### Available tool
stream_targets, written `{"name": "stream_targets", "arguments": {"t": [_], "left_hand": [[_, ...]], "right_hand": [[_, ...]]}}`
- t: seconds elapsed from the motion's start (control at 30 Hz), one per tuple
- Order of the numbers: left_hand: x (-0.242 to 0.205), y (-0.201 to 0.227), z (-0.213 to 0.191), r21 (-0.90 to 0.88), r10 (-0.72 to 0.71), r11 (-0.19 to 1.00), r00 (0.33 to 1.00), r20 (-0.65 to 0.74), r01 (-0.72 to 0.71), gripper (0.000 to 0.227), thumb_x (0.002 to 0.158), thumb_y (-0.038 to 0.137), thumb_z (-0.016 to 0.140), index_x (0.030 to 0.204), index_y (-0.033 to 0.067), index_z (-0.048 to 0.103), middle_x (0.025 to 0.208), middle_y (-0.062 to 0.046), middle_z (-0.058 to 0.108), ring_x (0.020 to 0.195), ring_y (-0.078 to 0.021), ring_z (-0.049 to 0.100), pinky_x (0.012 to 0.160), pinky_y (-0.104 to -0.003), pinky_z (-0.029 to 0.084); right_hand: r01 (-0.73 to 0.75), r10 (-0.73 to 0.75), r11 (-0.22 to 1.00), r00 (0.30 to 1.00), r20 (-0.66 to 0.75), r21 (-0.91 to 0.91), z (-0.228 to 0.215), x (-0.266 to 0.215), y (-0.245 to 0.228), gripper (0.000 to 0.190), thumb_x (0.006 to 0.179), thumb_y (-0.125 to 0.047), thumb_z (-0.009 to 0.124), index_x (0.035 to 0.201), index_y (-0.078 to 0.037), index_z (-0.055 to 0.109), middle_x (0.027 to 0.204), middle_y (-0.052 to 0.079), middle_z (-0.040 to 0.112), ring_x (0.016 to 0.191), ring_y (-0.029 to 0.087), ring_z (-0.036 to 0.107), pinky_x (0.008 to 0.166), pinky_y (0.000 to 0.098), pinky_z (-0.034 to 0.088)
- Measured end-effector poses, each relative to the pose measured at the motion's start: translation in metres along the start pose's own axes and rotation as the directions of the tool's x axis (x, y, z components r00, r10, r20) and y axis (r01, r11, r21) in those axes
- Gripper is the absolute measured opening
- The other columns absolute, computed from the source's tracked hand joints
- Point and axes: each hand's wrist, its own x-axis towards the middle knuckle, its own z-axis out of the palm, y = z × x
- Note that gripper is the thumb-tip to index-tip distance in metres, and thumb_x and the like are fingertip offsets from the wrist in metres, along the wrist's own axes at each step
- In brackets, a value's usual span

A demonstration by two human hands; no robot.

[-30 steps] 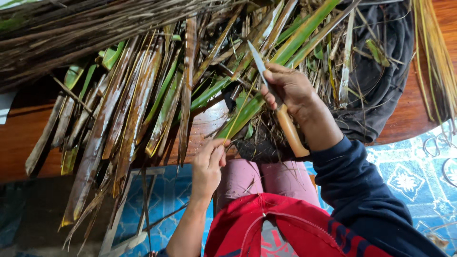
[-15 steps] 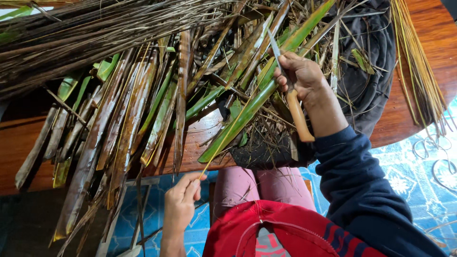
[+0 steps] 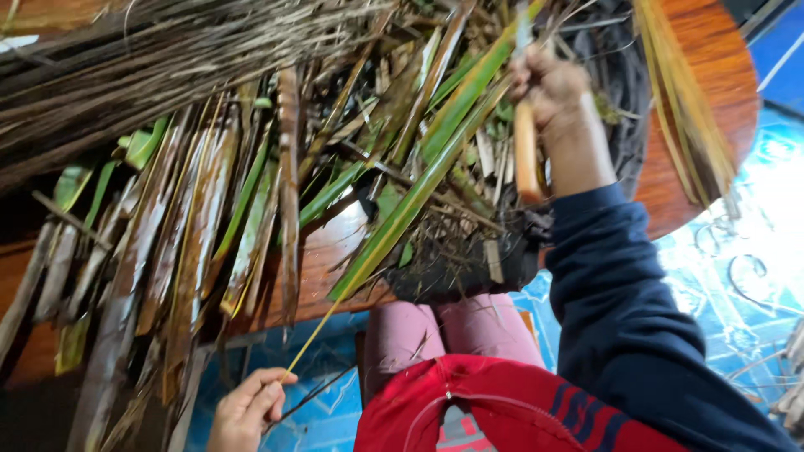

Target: The person strips the leafy parts from the midribs of palm fronds using a knife, handling the fronds one at a time and gathering the stripped ribs.

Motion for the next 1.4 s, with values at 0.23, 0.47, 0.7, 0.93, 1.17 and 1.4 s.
{"name": "stream_targets", "arguments": {"t": [0.23,0.47,0.7,0.93,1.17,1.4], "left_hand": [[-0.017,0.034,0.022,-0.075,0.278,0.96,0.951,0.135,-0.27,0.025,0.1,0.01,0.058,0.103,-0.0044,0.078,0.056,-0.006,0.043,0.046,-0.0156,0.034,0.043,-0.03,0.022],[0.035,0.066,0.13,-0.703,0.512,0.694,0.794,0.328,-0.158,0.025,0.099,0.005,0.052,0.106,-0.0181,0.062,0.048,-0.002,0.036,0.041,-0.0093,0.039,0.034,-0.02,0.033],[0.004,0.109,0.175,-0.372,0.605,0.749,0.795,0.047,-0.548,0.022,0.101,0.003,0.049,0.1,-0.0012,0.071,0.046,-0.001,0.036,0.037,-0.0073,0.037,0.036,-0.018,0.028],[0.005,0.089,0.163,-0.182,0.6,0.789,0.8,0.022,-0.587,0.022,0.1,0.007,0.053,0.099,0.0036,0.074,0.044,-0.004,0.042,0.039,-0.0128,0.04,0.038,-0.021,0.034],[-0.032,0.077,0.173,0.2,0.701,0.712,0.698,-0.146,-0.673,0.034,0.103,0.021,0.056,0.127,0.0001,0.067,0.073,-0.018,0.075,0.057,-0.0273,0.068,0.053,-0.036,0.06],[-0.025,0.058,0.179,0.51,0.91,0.396,0.402,-0.105,-0.764,0.024,0.104,0.013,0.054,0.12,0.0106,0.072,0.078,0.001,0.075,0.069,-0.019,0.073,0.067,-0.029,0.061]], "right_hand": [[0.146,-0.145,0.989,0.988,0.046,-0.032,-0.008,-0.022,0.006,0.013,0.104,-0.019,0.053,0.115,-0.017,0.059,0.077,0.008,0.057,0.059,0.016,0.054,0.053,0.0275,0.044],[0.062,0.084,0.929,0.924,0.373,-0.364,0.074,-0.159,0.09,0.022,0.108,-0.009,0.051,0.129,-0.007,0.047,0.09,0.023,0.069,0.064,0.034,0.072,0.047,0.0489,0.064],[-0.137,0.346,0.909,0.774,0.531,-0.393,0.102,-0.204,0.143,0.065,0.094,0.0,0.051,0.157,-0.003,0.033,0.074,0.028,0.069,0.048,0.032,0.07,0.032,0.0374,0.059],[-0.185,0.314,0.934,0.835,0.452,-0.306,0.087,-0.172,0.153,0.024,0.096,-0.001,0.053,0.12,-0.002,0.058,0.069,0.032,0.064,0.038,0.034,0.064,0.028,0.0419,0.056],[-0.16,0.228,0.97,0.858,0.46,-0.182,0.083,-0.158,0.161,0.02,0.093,0.001,0.061,0.112,-0.005,0.065,0.071,0.032,0.067,0.045,0.037,0.068,0.034,0.0466,0.059],[-0.206,0.283,0.952,0.87,0.403,-0.226,0.077,-0.158,0.146,0.014,0.097,-0.001,0.056,0.109,-0.004,0.062,0.07,0.025,0.068,0.044,0.029,0.067,0.032,0.0366,0.058]]}}
